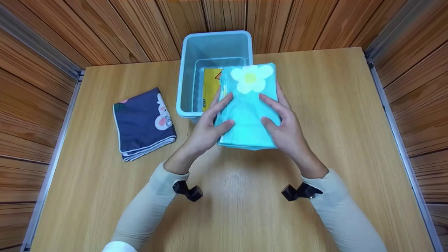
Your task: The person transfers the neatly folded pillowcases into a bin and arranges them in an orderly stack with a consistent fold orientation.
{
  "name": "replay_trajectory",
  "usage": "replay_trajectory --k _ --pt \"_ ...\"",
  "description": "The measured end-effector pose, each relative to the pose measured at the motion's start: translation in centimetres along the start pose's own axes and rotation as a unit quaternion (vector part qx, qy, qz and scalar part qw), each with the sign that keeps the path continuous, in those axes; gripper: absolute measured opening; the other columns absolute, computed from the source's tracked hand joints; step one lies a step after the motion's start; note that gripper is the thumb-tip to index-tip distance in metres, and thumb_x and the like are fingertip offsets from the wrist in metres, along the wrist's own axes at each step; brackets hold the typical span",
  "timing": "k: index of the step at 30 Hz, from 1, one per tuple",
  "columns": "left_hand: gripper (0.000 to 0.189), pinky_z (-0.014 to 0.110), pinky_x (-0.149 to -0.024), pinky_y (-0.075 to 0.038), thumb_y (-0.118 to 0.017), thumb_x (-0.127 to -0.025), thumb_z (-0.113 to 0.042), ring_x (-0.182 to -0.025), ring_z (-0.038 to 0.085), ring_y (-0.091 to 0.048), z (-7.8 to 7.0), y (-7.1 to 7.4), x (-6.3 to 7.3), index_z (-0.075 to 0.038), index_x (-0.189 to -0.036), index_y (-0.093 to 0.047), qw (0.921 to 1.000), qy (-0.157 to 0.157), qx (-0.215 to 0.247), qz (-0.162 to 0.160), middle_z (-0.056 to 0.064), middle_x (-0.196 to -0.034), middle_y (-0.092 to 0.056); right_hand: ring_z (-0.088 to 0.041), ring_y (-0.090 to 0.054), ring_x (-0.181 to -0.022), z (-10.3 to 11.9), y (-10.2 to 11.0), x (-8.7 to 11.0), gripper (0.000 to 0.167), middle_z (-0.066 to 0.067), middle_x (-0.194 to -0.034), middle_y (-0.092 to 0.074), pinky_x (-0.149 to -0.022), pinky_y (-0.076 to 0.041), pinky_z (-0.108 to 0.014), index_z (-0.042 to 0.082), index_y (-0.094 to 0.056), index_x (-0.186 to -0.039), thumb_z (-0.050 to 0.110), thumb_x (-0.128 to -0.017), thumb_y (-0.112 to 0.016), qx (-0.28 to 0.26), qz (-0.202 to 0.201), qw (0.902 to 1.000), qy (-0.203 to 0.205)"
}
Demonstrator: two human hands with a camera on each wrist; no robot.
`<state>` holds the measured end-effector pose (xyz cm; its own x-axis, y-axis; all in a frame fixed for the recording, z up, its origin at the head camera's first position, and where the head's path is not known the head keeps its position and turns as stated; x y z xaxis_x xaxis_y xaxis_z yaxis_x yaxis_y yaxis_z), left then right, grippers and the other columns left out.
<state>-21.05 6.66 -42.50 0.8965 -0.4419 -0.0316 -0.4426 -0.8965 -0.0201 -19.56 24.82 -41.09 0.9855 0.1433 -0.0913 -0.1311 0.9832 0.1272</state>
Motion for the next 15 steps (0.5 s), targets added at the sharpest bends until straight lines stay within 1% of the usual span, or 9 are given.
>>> replay_trajectory --k 4,11,15 --pt "0.069 0.022 -0.105 -0.045 -0.061 -0.100 -0.001 -0.155 0.008 -0.002 0.0 0.6 0.3 -0.009 -0.160 -0.029 0.9999 0.002 0.009 -0.006 -0.006 -0.171 0.006 -0.027 -0.004 -0.156 0.1 -0.6 -0.2 0.049 -0.002 -0.172 -0.006 -0.108 -0.034 -0.014 -0.001 -0.053 -0.146 -0.009 -0.098 -0.057 0.001 0.008 1.0000 0.005" --pt "0.067 0.023 -0.110 -0.040 -0.059 -0.101 -0.001 -0.155 0.010 0.001 -0.2 1.5 0.9 -0.008 -0.160 -0.028 0.9998 -0.004 0.019 -0.002 -0.004 -0.171 0.008 -0.028 -0.005 -0.156 0.1 -1.6 -0.5 0.049 0.001 -0.172 -0.007 -0.107 -0.035 -0.015 0.003 -0.053 -0.147 -0.005 -0.099 -0.058 0.006 0.013 0.9999 -0.004" --pt "0.067 0.025 -0.110 -0.041 -0.059 -0.101 0.000 -0.156 0.011 0.001 -0.3 2.1 1.2 -0.008 -0.160 -0.028 0.9997 -0.002 0.025 -0.005 -0.005 -0.171 0.008 -0.028 -0.005 -0.156 0.0 -2.0 -0.5 0.049 0.001 -0.172 -0.007 -0.108 -0.034 -0.016 0.004 -0.053 -0.148 -0.004 -0.099 -0.059 0.001 0.018 0.9998 -0.011"
Point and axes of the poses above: each hand's wrist, its own x-axis away from the middle knuckle, its own y-axis out of the back of the hand, z = x × y, the point moved 8 cm from there along -x, towards the middle knuckle
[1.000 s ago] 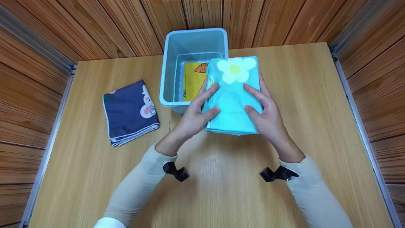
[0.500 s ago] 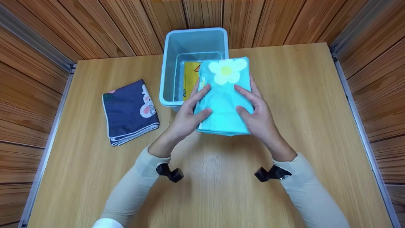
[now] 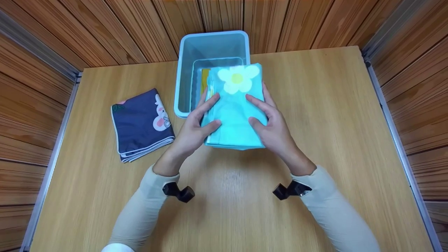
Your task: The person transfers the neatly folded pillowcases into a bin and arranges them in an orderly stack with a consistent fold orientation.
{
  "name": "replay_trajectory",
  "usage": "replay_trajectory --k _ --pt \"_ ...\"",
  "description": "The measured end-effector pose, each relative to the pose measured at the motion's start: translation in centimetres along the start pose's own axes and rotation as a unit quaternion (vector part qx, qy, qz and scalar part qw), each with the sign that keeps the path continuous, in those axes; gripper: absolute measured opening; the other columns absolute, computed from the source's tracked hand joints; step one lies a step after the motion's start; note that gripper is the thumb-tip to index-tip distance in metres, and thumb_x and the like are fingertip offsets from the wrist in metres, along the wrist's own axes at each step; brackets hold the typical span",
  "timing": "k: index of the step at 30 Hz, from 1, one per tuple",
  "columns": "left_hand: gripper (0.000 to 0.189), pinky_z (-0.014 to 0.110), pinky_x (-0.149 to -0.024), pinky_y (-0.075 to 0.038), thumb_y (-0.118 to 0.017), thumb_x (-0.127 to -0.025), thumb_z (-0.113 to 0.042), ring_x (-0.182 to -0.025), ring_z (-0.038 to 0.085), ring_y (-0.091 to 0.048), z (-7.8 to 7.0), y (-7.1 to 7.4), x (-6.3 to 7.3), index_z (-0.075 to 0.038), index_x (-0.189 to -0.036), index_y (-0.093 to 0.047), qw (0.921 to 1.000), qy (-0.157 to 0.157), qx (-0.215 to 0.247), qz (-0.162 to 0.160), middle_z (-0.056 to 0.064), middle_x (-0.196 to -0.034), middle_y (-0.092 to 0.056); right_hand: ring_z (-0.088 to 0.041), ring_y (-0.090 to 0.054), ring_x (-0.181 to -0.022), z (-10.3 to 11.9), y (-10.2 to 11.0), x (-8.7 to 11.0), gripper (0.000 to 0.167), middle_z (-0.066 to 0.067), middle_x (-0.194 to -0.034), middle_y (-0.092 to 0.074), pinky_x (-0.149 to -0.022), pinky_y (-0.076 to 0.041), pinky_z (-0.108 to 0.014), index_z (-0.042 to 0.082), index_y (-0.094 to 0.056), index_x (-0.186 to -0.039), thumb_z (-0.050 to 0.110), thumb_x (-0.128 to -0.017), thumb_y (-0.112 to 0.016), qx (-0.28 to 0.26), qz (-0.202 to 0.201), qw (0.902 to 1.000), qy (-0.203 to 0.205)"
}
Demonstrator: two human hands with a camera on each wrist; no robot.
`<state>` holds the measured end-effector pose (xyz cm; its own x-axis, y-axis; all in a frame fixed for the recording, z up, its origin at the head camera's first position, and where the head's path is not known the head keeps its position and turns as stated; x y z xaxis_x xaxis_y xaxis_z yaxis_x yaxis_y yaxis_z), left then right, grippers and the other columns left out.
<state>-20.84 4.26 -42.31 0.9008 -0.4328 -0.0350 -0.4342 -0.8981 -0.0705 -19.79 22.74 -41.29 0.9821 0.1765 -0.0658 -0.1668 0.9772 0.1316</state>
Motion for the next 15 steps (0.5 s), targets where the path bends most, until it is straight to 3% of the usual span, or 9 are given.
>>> replay_trajectory --k 9,15 --pt "0.068 0.028 -0.107 -0.045 -0.059 -0.101 -0.002 -0.156 0.013 0.001 0.3 1.1 0.8 -0.012 -0.161 -0.029 0.9997 0.015 0.017 -0.011 -0.009 -0.171 0.008 -0.028 -0.005 -0.156 0.1 -1.1 -0.3 0.050 0.004 -0.171 -0.007 -0.108 -0.033 -0.016 0.008 -0.052 -0.149 0.001 -0.100 -0.061 0.013 0.011 0.9997 -0.019" --pt "0.068 0.027 -0.108 -0.044 -0.060 -0.100 -0.001 -0.156 0.012 0.003 0.1 1.5 1.0 -0.013 -0.160 -0.031 0.9995 0.023 0.015 -0.017 -0.010 -0.171 0.007 -0.027 -0.006 -0.156 0.1 -1.5 -0.5 0.051 0.004 -0.171 -0.008 -0.110 -0.031 -0.017 0.004 -0.050 -0.149 -0.001 -0.099 -0.061 0.013 0.011 0.9997 -0.015"
Point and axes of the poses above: each hand's wrist, its own x-axis away from the middle knuckle, its own y-axis out of the back of the hand, z = x × y, the point moved 8 cm from there along -x, towards the middle knuckle
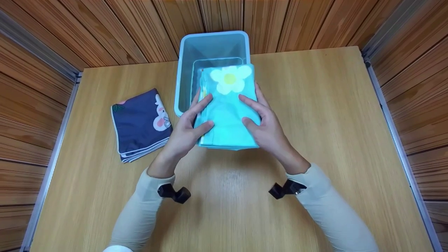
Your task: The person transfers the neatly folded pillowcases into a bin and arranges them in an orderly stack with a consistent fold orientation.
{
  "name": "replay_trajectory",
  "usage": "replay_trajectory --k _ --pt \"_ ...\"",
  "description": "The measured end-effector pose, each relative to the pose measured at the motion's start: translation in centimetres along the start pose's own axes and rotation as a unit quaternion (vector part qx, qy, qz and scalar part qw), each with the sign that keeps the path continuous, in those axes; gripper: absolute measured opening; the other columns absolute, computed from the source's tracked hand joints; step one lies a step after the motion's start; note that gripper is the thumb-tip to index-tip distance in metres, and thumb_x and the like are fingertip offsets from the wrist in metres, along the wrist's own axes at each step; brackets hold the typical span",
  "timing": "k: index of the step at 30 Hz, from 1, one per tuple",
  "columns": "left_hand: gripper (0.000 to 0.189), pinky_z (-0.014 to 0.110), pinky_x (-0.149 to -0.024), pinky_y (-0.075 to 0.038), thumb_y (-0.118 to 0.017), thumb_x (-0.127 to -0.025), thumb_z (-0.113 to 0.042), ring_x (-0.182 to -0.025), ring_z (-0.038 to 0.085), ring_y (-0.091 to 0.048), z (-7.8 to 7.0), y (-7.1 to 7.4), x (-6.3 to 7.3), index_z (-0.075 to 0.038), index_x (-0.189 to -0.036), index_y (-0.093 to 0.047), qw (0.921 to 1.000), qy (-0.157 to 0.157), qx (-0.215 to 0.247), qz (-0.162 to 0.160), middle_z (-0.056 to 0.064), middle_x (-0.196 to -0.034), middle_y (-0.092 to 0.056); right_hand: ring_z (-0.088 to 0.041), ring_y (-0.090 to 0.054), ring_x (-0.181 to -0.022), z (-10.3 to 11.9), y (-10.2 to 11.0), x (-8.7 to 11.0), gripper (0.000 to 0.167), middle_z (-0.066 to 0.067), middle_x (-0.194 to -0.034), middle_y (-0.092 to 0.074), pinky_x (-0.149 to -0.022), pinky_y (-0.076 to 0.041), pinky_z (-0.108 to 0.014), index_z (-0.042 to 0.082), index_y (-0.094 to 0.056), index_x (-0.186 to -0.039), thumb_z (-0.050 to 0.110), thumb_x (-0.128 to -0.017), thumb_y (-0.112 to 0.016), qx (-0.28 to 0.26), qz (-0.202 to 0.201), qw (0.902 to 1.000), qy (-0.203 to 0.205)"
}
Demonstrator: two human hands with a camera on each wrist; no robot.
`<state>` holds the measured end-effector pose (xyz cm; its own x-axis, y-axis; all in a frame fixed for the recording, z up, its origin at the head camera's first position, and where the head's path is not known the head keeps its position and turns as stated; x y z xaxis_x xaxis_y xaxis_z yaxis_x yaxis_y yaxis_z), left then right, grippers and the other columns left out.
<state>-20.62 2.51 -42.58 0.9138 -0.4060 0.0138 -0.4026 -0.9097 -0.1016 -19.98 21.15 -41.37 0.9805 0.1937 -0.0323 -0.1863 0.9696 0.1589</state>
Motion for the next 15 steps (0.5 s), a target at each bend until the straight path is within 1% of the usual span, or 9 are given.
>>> replay_trajectory --k 6,11,15 --pt "0.068 0.028 -0.107 -0.046 -0.060 -0.101 -0.003 -0.156 0.013 0.003 0.03 0.46 0.25 -0.015 -0.161 -0.030 1.0000 0.006 -0.002 -0.003 -0.012 -0.170 0.007 -0.027 -0.007 -0.156 -0.05 -0.39 -0.19 0.052 0.004 -0.171 -0.008 -0.111 -0.032 -0.016 0.004 -0.050 -0.150 0.001 -0.099 -0.062 0.005 0.003 1.0000 -0.002" --pt "0.067 0.029 -0.110 -0.043 -0.059 -0.101 -0.003 -0.156 0.015 0.004 0.00 0.82 0.41 -0.013 -0.161 -0.029 1.0000 -0.002 0.008 0.000 -0.010 -0.171 0.007 -0.026 -0.007 -0.156 0.07 -0.81 -0.31 0.052 0.004 -0.171 -0.008 -0.112 -0.032 -0.016 0.005 -0.049 -0.150 0.002 -0.100 -0.062 0.007 0.010 0.9999 0.002" --pt "0.068 0.030 -0.109 -0.044 -0.059 -0.101 -0.004 -0.156 0.016 0.004 -0.06 0.91 0.56 -0.012 -0.161 -0.028 1.0000 -0.003 0.008 0.000 -0.008 -0.171 0.008 -0.026 -0.007 -0.156 0.10 -0.98 -0.36 0.052 0.005 -0.171 -0.008 -0.112 -0.032 -0.016 0.005 -0.049 -0.150 0.003 -0.100 -0.061 0.012 0.013 0.9998 -0.001"
Point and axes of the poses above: each hand's wrist, its own x-axis away from the middle knuckle, its own y-axis out of the back of the hand, z = x × y, the point moved 8 cm from there along -x, towards the middle knuckle
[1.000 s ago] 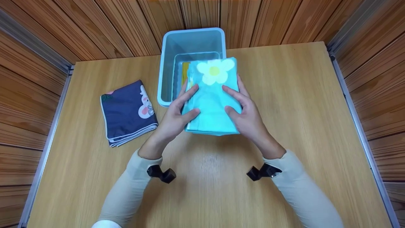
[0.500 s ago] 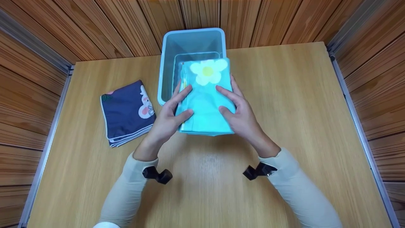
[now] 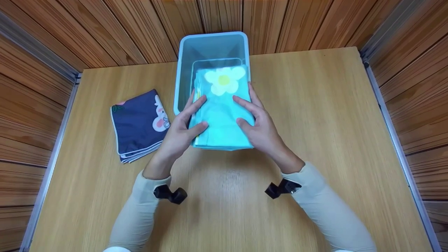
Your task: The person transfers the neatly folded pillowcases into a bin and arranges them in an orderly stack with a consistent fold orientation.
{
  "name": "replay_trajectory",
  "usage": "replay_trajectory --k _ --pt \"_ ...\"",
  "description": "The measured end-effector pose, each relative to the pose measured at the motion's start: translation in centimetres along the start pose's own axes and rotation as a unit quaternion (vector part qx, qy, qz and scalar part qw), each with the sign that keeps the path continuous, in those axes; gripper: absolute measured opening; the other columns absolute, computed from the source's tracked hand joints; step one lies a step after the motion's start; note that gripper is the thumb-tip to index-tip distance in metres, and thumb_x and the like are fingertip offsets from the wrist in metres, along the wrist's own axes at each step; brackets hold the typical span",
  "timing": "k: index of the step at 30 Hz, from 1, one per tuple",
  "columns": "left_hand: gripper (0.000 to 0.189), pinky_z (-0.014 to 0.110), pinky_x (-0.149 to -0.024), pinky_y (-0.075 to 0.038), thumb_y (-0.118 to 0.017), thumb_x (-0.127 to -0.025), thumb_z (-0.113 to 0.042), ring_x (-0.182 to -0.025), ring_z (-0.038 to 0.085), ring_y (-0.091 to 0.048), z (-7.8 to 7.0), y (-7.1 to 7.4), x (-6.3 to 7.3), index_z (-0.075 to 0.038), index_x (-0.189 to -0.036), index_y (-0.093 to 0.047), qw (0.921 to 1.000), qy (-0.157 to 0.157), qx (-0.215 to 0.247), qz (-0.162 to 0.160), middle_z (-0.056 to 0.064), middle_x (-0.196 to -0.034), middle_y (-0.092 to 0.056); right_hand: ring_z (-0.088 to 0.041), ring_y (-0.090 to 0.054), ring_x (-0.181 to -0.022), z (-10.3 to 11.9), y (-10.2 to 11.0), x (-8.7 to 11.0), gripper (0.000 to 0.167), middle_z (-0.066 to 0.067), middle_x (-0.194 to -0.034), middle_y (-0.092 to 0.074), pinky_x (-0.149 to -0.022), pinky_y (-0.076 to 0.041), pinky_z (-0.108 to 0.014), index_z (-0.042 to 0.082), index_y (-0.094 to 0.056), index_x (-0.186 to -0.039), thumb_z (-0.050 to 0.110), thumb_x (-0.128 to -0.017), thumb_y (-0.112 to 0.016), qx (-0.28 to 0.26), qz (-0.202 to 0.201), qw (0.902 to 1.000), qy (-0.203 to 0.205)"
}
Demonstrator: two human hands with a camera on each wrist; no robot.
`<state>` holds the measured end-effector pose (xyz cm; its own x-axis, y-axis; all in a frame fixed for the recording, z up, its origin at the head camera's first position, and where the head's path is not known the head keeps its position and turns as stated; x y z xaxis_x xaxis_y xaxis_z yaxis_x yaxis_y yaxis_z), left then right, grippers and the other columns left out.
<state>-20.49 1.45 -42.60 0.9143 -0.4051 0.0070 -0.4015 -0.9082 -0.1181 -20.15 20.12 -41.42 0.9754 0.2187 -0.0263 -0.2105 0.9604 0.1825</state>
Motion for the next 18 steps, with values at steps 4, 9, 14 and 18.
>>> replay_trajectory --k 4,9,14,18 --pt "0.067 0.030 -0.110 -0.044 -0.058 -0.102 -0.003 -0.156 0.017 0.006 0.06 0.23 0.12 -0.012 -0.161 -0.028 1.0000 0.000 -0.004 -0.002 -0.004 -0.171 0.009 -0.025 -0.007 -0.157 0.00 -0.18 -0.05 0.052 0.005 -0.171 -0.008 -0.113 -0.031 -0.017 0.005 -0.049 -0.150 0.003 -0.100 -0.061 0.002 0.002 1.0000 0.001" --pt "0.068 0.030 -0.110 -0.043 -0.058 -0.102 -0.003 -0.156 0.017 0.007 0.23 0.35 0.14 -0.012 -0.161 -0.027 1.0000 0.001 -0.004 -0.001 -0.005 -0.171 0.009 -0.024 -0.007 -0.157 -0.12 -0.29 -0.09 0.052 0.006 -0.171 -0.007 -0.113 -0.031 -0.016 0.005 -0.049 -0.151 0.002 -0.100 -0.061 0.005 0.004 1.0000 -0.004" --pt "0.068 0.029 -0.111 -0.041 -0.058 -0.101 -0.001 -0.156 0.016 0.006 0.24 0.49 -0.03 -0.011 -0.161 -0.028 1.0000 0.001 0.003 -0.004 -0.006 -0.171 0.008 -0.025 -0.007 -0.157 -0.03 -0.39 -0.33 0.052 0.004 -0.171 -0.007 -0.114 -0.029 -0.018 0.004 -0.049 -0.150 0.001 -0.100 -0.060 -0.001 0.004 1.0000 0.000" --pt "0.067 0.029 -0.112 -0.041 -0.058 -0.101 -0.002 -0.156 0.016 0.005 0.10 0.67 -0.07 -0.011 -0.161 -0.029 1.0000 0.004 -0.003 -0.007 -0.006 -0.171 0.006 -0.026 -0.008 -0.156 0.04 -0.40 -0.53 0.052 0.004 -0.171 -0.007 -0.114 -0.030 -0.018 0.004 -0.048 -0.151 0.001 -0.100 -0.060 0.004 0.006 1.0000 0.000"
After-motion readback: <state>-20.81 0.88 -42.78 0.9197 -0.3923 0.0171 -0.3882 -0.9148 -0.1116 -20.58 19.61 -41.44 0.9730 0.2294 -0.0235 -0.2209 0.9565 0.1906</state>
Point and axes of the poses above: each hand's wrist, its own x-axis away from the middle knuckle, its own y-axis out of the back of the hand, z = x × y, the point moved 8 cm from there along -x, towards the middle knuckle
